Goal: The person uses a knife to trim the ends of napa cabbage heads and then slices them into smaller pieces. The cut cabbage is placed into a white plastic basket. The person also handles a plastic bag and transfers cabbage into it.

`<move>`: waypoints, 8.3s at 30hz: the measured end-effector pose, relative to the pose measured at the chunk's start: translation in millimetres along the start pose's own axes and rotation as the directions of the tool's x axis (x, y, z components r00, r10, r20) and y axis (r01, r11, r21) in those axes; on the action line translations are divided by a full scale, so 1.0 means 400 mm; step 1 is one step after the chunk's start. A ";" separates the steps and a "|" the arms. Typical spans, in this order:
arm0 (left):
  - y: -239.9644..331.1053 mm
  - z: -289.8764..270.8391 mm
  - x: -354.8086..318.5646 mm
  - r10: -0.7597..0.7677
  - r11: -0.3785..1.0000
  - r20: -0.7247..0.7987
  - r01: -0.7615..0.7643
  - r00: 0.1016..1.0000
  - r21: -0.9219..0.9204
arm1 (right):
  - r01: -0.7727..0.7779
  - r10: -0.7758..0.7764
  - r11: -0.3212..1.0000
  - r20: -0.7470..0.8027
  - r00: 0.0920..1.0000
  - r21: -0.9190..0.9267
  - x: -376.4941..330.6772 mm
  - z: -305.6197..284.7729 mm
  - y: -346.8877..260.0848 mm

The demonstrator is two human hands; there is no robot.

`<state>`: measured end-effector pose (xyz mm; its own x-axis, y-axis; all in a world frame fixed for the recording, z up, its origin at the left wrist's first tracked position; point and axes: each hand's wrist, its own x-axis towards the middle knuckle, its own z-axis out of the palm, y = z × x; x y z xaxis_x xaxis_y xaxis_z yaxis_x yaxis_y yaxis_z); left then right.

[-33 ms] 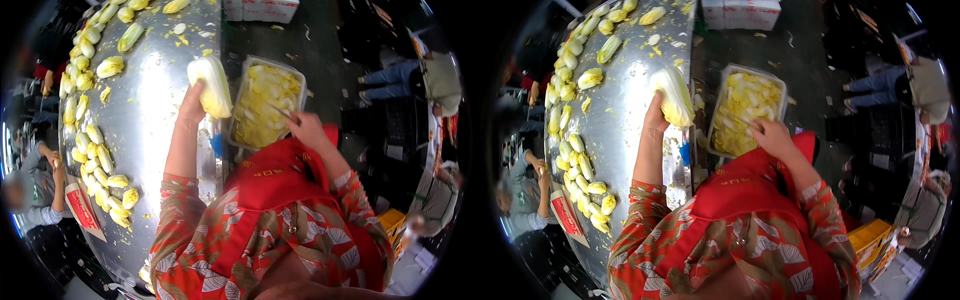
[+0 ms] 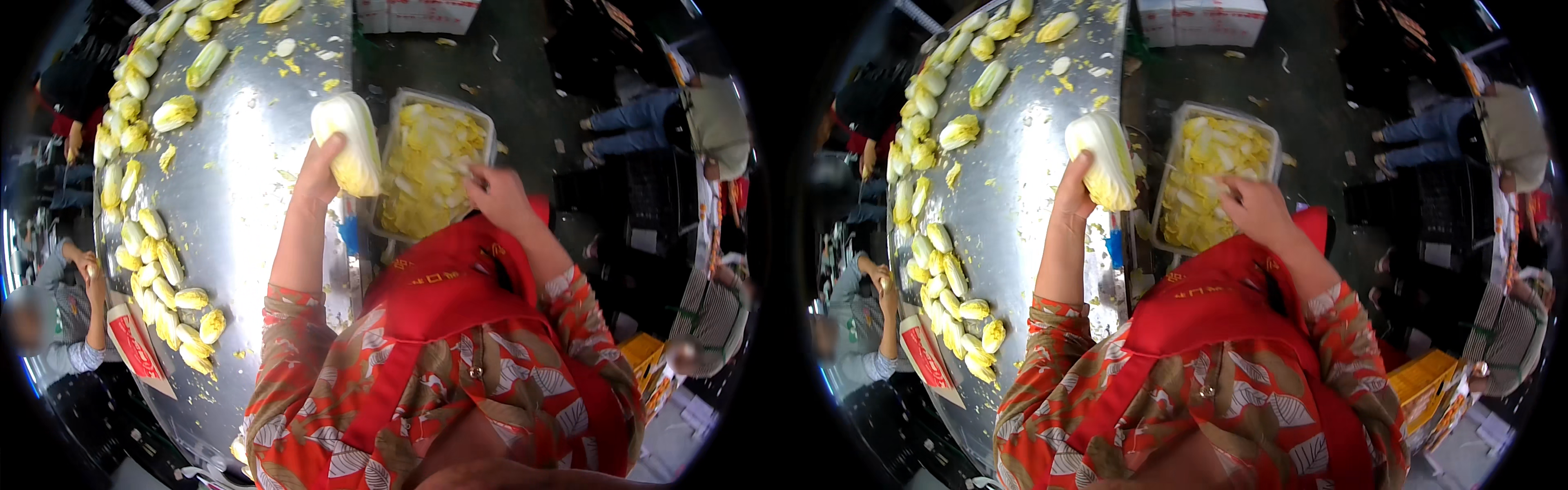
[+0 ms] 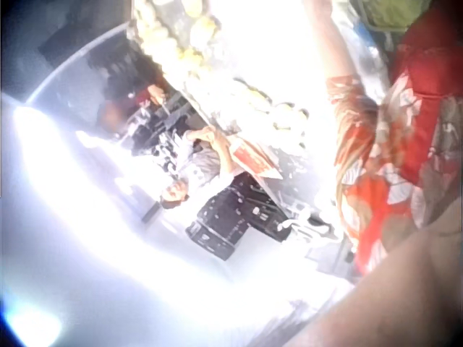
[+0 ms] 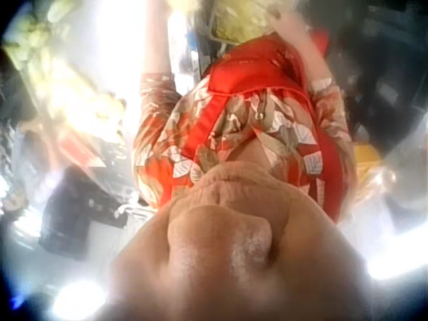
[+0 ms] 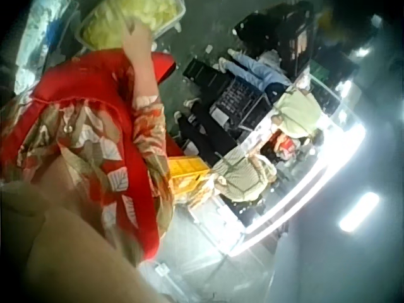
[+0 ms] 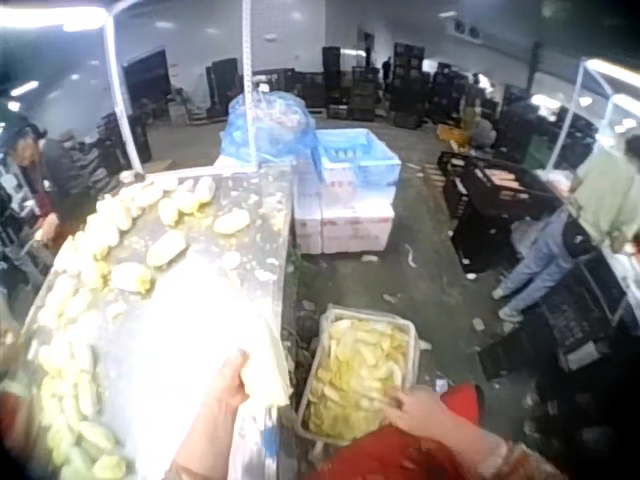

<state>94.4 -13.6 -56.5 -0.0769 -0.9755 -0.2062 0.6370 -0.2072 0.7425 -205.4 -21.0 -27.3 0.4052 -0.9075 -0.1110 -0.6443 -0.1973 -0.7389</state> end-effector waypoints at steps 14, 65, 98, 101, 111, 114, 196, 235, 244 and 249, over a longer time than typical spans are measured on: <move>-0.015 0.253 -0.087 0.079 0.805 0.244 -0.206 0.967 0.556 | 0.373 -0.444 0.857 -0.142 0.885 -0.356 0.018 -0.094 -0.158; -0.105 0.322 -0.080 0.145 0.430 0.245 -0.284 0.958 0.857 | 0.114 -0.248 0.889 -0.256 0.934 -0.444 -0.036 -0.056 -0.028; -0.144 0.333 -0.045 0.510 0.441 0.267 -0.515 0.818 0.735 | -0.135 0.276 0.411 0.018 0.961 0.901 -0.051 -0.066 -0.085; -0.147 0.316 -0.024 0.515 0.469 0.220 -0.487 0.829 0.737 | -0.141 0.292 0.587 -0.046 0.955 0.797 -0.069 -0.067 -0.099; -0.087 0.253 -0.001 0.096 0.995 -0.118 -0.098 0.988 -0.012 | -0.296 0.478 0.733 -0.154 0.865 0.613 -0.096 -0.081 0.146; -0.099 0.249 -0.002 0.036 0.997 -0.105 -0.043 0.994 -0.061 | -0.262 0.429 0.774 -0.174 0.886 0.576 -0.057 -0.040 0.162; -0.239 0.233 0.021 -0.235 0.931 0.130 0.261 0.963 -0.254 | -0.052 0.268 0.844 -0.336 0.903 0.533 -0.001 -0.007 0.096; -0.187 0.267 -0.044 -0.275 0.923 0.283 0.335 0.919 -0.191 | -0.109 0.166 0.981 -0.403 0.900 0.160 -0.025 -0.028 0.066; -0.185 0.308 -0.058 0.294 0.760 0.225 -0.370 0.929 0.534 | 0.204 -0.043 0.799 -0.285 0.958 0.566 -0.056 -0.017 -0.056; -0.194 0.311 -0.061 0.400 0.554 0.319 -0.503 0.860 0.663 | 0.124 0.021 0.807 -0.239 0.971 0.578 -0.057 -0.031 -0.064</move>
<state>-48.5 17.0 -29.8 -0.0560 -0.9449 0.3225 -0.1169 0.3270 0.9378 -206.0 0.1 2.4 0.2248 -0.9738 0.0351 -0.0948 -0.0577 -0.9938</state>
